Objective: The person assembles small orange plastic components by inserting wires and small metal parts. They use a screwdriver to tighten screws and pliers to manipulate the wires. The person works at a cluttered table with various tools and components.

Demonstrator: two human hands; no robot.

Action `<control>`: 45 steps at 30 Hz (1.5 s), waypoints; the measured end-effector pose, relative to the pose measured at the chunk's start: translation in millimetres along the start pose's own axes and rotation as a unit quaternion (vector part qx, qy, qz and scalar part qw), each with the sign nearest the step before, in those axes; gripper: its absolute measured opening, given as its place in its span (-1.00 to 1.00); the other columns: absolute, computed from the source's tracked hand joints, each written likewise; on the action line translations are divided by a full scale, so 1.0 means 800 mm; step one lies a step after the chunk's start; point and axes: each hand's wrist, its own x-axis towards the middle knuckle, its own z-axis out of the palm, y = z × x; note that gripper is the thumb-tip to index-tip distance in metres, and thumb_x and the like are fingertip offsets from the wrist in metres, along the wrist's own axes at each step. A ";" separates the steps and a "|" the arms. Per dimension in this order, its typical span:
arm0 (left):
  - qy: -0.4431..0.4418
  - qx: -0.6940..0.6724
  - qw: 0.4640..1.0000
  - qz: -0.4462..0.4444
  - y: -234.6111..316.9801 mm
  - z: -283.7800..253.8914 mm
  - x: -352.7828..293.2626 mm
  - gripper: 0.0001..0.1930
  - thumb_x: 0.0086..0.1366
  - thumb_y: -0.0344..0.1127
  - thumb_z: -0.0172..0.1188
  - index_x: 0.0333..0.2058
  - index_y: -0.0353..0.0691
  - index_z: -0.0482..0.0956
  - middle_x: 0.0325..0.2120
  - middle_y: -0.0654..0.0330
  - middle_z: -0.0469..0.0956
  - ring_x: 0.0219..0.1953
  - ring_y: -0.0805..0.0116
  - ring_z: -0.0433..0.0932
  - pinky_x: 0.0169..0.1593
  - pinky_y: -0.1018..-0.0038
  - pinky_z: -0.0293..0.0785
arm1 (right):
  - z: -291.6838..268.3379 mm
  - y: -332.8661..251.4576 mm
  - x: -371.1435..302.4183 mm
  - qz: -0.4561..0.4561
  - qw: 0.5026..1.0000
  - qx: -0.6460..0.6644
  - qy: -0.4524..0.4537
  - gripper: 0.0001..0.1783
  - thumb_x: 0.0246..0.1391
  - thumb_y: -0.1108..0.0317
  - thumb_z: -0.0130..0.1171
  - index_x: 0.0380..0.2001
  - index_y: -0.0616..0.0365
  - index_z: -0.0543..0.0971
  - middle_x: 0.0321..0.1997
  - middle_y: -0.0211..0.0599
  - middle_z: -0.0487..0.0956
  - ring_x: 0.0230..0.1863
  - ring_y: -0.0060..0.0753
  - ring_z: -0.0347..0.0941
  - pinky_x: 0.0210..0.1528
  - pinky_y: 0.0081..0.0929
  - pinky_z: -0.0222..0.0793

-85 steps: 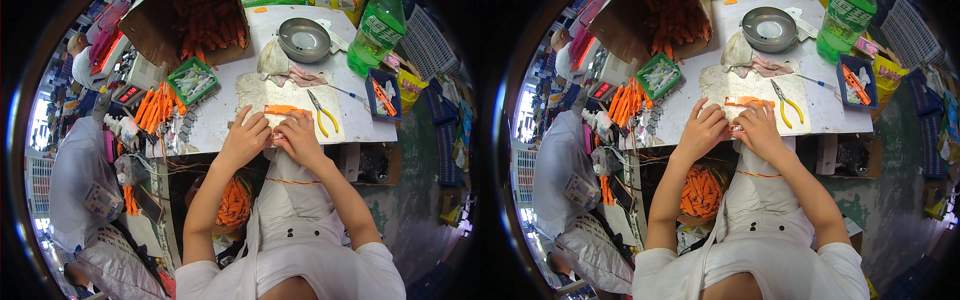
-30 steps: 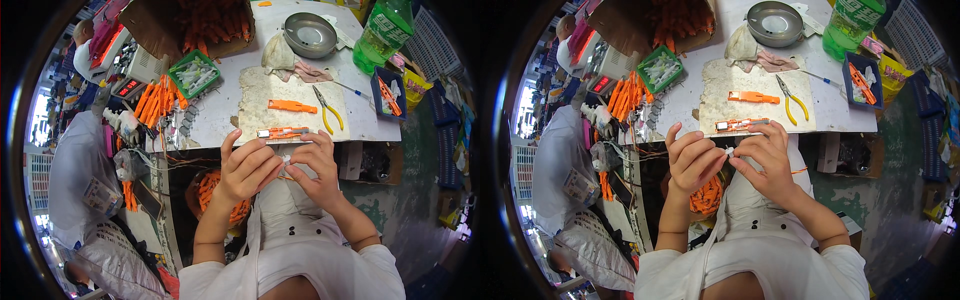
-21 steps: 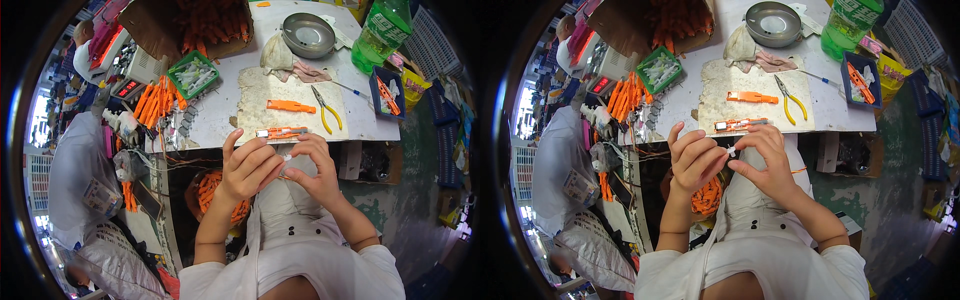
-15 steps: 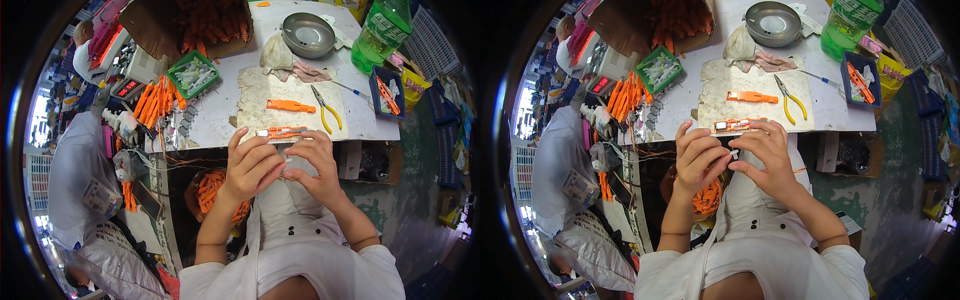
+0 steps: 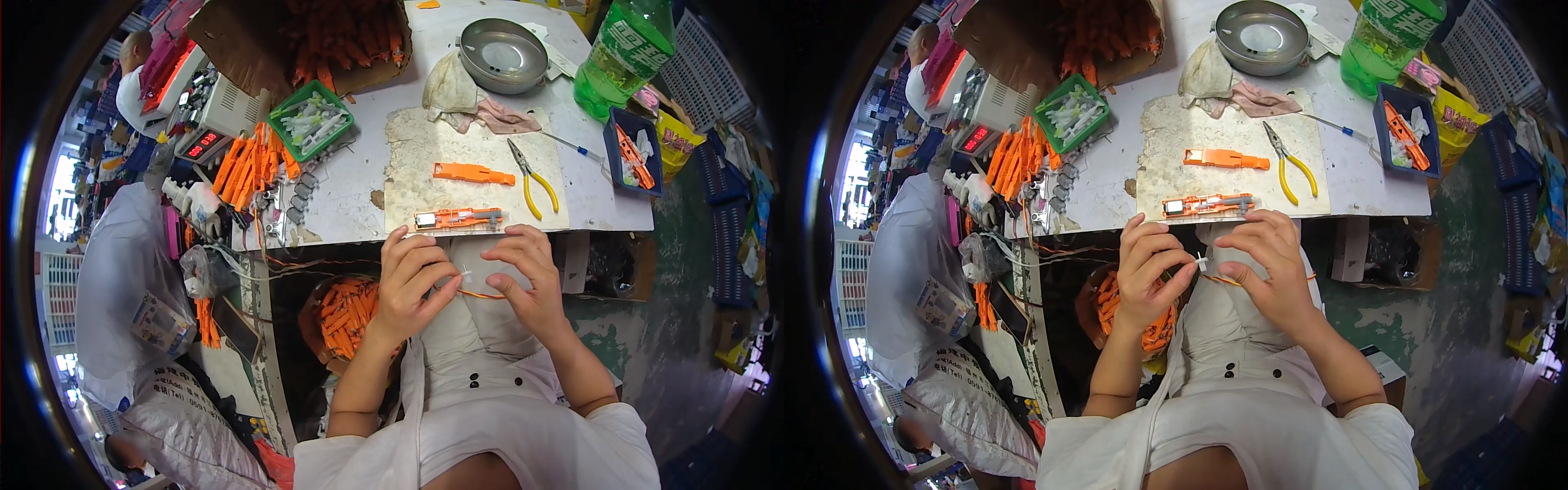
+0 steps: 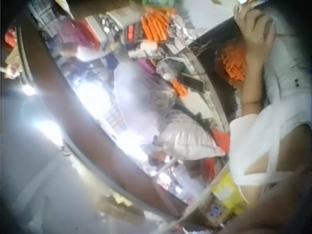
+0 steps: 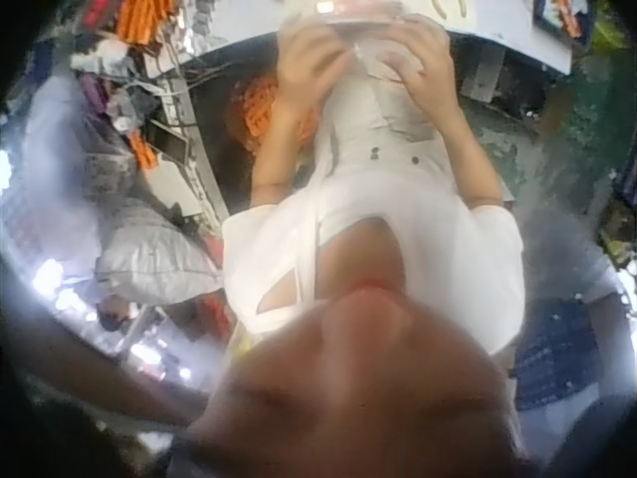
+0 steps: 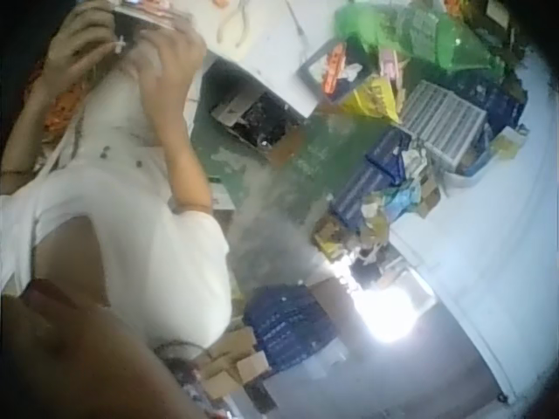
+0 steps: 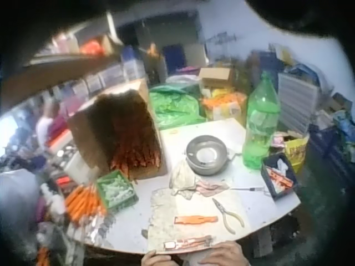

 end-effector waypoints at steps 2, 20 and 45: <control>0.003 0.029 1.000 -0.011 -0.007 -0.001 0.001 -0.87 -0.06 -0.41 0.36 -0.48 -0.14 0.61 -0.40 0.28 0.51 -0.09 0.22 0.43 0.20 0.13 0.17 | -0.001 0.012 0.000 0.003 0.999 -0.030 0.015 -0.72 -0.09 0.23 0.32 -0.27 0.07 0.62 -0.17 -0.34 0.53 0.09 -0.19 0.29 0.16 -0.29 0.13; -0.088 0.191 0.977 0.034 -0.132 -0.010 0.062 -0.82 -0.02 -0.38 0.35 -0.42 -0.18 0.55 -0.33 0.24 0.48 -0.06 0.16 0.42 0.16 0.08 0.19 | 0.000 0.142 0.040 -0.116 0.926 -0.291 0.212 -0.87 0.11 0.34 0.12 -0.34 0.13 0.59 -0.29 -0.31 0.55 -0.08 -0.19 0.40 0.15 -0.14 0.15; -0.258 0.242 0.914 0.199 -0.064 0.006 0.085 -0.83 -0.01 -0.31 0.28 -0.42 -0.20 0.54 -0.30 0.29 0.45 -0.02 0.37 0.41 0.24 0.15 0.20 | 0.041 0.068 0.063 -0.119 0.952 -0.282 -0.025 -0.60 -0.24 0.12 0.37 -0.27 -0.08 0.54 -0.07 -0.52 0.44 0.28 -0.21 0.12 0.35 0.16 -0.34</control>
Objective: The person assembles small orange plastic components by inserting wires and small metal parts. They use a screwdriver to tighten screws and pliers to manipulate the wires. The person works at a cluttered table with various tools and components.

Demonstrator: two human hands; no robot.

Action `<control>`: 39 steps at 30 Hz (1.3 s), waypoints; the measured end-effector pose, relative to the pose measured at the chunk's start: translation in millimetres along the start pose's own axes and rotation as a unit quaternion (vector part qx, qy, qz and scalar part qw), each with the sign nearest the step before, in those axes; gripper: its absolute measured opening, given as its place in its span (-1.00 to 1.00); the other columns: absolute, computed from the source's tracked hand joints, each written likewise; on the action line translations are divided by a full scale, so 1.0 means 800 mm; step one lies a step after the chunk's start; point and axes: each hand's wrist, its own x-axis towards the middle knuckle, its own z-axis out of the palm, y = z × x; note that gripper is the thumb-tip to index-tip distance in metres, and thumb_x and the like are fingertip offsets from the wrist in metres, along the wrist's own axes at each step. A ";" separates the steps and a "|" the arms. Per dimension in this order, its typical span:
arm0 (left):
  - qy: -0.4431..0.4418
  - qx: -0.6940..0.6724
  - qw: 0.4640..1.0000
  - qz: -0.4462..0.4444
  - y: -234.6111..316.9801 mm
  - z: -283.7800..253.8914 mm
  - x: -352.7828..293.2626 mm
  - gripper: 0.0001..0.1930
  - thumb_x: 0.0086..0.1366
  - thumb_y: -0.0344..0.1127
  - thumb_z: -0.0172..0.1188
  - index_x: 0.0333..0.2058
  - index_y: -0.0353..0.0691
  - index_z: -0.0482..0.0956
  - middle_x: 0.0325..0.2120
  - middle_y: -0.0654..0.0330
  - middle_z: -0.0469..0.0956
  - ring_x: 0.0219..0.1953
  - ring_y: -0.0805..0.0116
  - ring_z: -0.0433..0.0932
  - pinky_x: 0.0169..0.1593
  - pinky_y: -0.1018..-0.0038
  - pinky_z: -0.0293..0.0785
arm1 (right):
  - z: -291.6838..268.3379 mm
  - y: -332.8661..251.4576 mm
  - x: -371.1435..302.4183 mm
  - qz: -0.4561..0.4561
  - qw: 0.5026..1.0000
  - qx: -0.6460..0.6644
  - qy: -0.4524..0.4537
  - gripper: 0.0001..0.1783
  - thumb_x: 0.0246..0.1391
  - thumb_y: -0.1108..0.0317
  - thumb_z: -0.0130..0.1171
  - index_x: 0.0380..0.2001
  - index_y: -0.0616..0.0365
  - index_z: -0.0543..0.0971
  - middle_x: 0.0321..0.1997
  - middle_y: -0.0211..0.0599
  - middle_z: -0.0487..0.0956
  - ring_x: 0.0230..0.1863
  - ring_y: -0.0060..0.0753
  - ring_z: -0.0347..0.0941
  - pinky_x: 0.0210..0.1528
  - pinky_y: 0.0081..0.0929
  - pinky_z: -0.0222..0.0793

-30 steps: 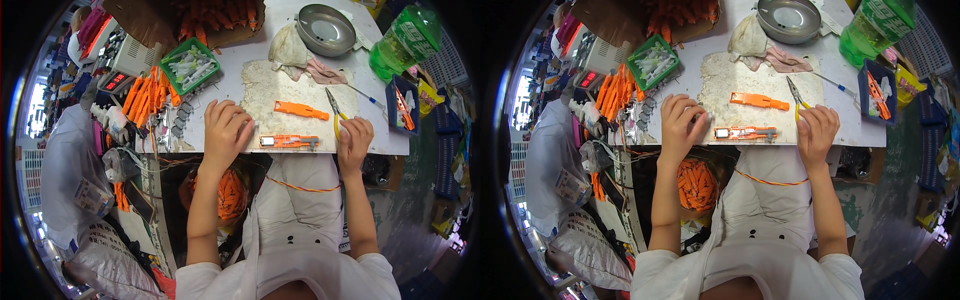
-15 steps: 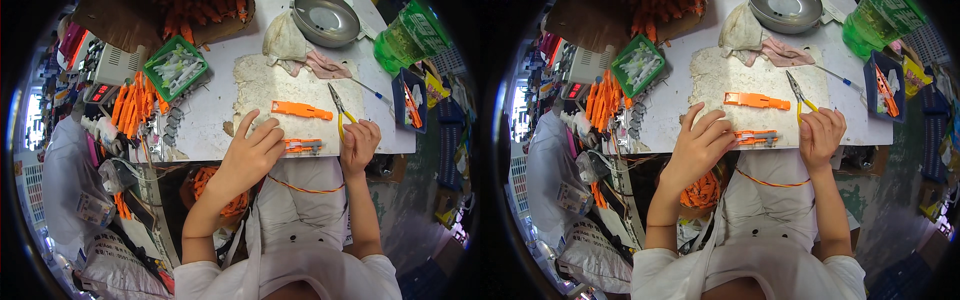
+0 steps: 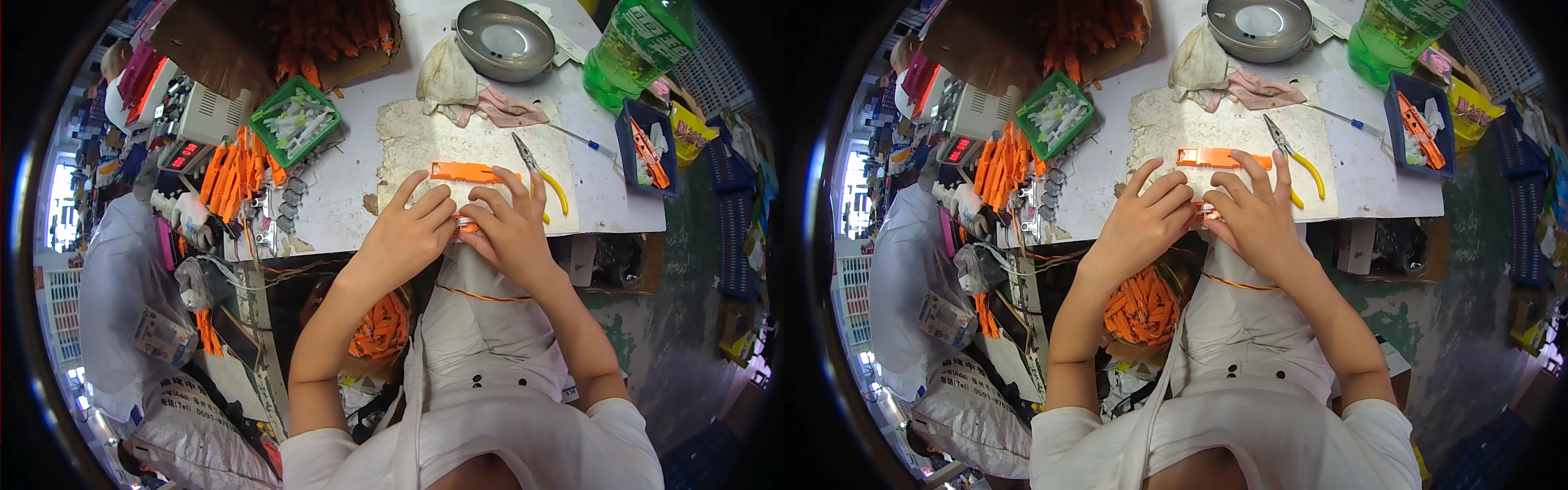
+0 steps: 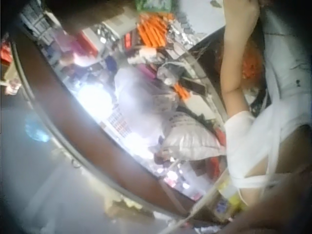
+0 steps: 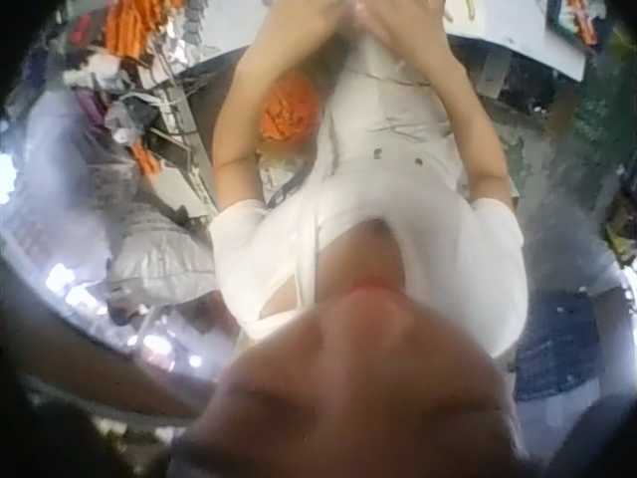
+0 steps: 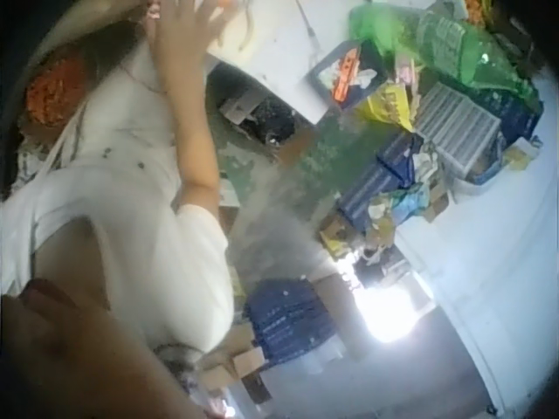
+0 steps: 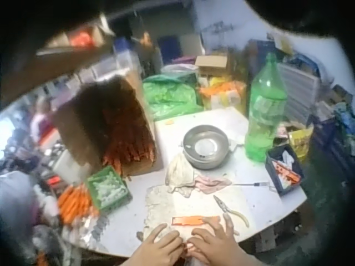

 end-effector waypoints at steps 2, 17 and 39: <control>0.024 0.000 1.000 -0.003 -0.001 -0.003 -0.004 -0.83 -0.02 -0.32 0.28 -0.42 -0.21 0.55 -0.30 0.30 0.46 -0.05 0.37 0.43 0.23 0.15 0.22 | 0.002 0.002 0.000 -0.003 1.000 0.001 -0.001 -0.60 -0.24 0.10 0.36 -0.27 -0.07 0.54 -0.08 -0.51 0.44 0.28 -0.20 0.12 0.35 0.17 -0.34; 0.346 -0.020 0.936 -0.061 0.086 -0.051 -0.045 -0.85 0.00 -0.25 0.36 -0.38 0.04 0.67 -0.36 0.43 0.50 -0.12 0.44 0.40 0.10 0.23 0.32 | -0.087 -0.067 -0.029 -0.019 0.975 0.181 0.130 -0.76 -0.19 0.12 0.36 -0.40 -0.12 0.63 -0.29 -0.61 0.53 0.07 -0.32 0.31 0.28 -0.07 -0.08; 0.328 -0.182 0.913 -0.159 0.135 -0.070 -0.038 -0.81 -0.09 -0.33 0.41 -0.43 -0.06 0.63 -0.38 0.32 0.50 -0.09 0.26 0.37 0.14 0.15 0.29 | -0.090 -0.077 -0.056 0.033 0.910 0.390 0.138 -0.80 -0.21 0.29 0.40 -0.41 0.01 0.68 -0.32 -0.48 0.57 0.05 -0.20 0.28 0.08 -0.23 0.16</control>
